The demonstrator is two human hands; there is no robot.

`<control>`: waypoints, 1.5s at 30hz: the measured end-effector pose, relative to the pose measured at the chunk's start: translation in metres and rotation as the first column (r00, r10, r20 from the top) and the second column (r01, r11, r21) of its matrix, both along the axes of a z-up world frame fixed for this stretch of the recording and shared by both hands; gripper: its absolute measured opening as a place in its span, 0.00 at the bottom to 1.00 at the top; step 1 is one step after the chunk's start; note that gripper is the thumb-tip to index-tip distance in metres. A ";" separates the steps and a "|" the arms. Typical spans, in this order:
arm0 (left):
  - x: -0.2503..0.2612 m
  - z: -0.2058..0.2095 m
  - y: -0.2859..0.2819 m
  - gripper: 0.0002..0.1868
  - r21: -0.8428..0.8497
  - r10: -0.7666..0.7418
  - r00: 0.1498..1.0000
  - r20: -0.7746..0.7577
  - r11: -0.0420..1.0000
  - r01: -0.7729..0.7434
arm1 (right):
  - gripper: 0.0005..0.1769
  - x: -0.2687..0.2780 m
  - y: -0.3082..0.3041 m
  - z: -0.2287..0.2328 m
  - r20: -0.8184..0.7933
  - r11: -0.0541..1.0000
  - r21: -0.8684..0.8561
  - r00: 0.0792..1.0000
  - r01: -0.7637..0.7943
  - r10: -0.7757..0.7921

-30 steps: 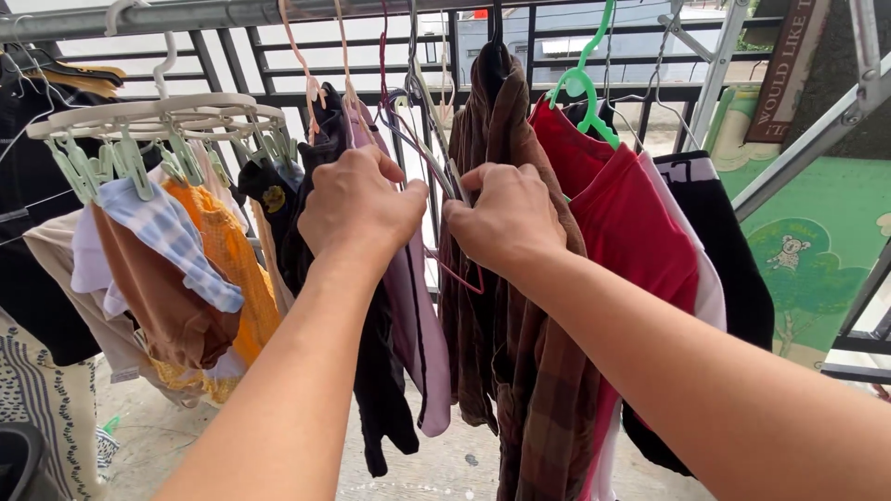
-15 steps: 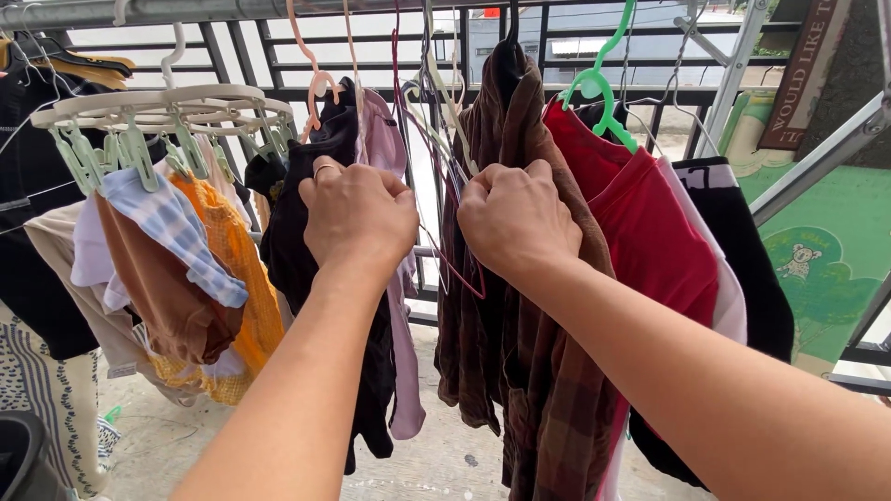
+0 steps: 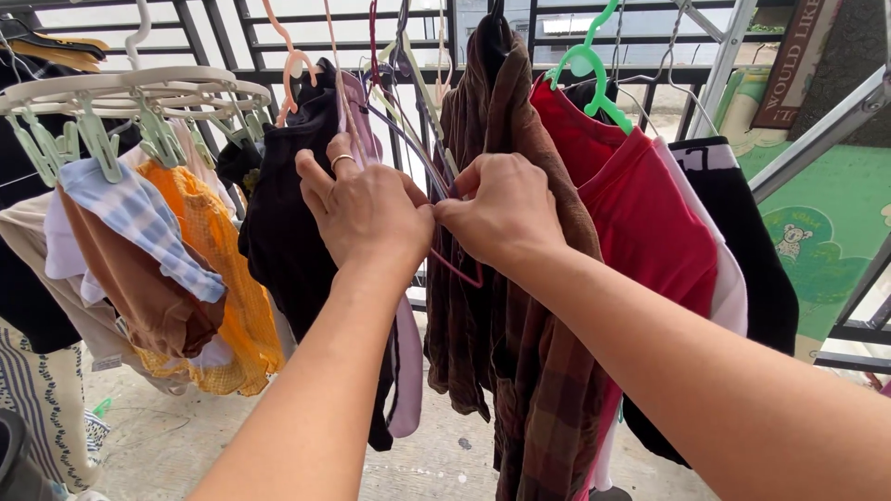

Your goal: Hanging washed laundry items such as clothes, socks, and underwear onto a drying rack with clips and hangers on a balcony.

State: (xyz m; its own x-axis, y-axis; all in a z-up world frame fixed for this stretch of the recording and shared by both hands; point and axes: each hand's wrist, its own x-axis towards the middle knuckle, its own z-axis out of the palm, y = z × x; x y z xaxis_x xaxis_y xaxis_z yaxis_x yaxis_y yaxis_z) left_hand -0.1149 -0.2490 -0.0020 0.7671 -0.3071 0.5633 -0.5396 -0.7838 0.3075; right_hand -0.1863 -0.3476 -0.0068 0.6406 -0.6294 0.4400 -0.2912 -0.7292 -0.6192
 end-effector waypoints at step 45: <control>0.026 -0.004 0.009 0.15 -0.139 -0.029 1.000 -0.005 0.990 0.028 | 0.25 -0.005 0.027 0.018 0.138 0.898 0.426 0.989 -0.105 0.050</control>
State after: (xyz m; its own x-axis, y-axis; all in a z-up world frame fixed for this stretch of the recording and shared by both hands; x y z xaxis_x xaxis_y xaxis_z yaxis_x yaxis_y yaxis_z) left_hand -0.0891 -0.2396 -0.0058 0.7631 -0.2478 0.5969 -0.5586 -0.7174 0.4163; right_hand -0.1916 -0.3204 0.0113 0.6549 -0.7250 0.2132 -0.1480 -0.3997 -0.9046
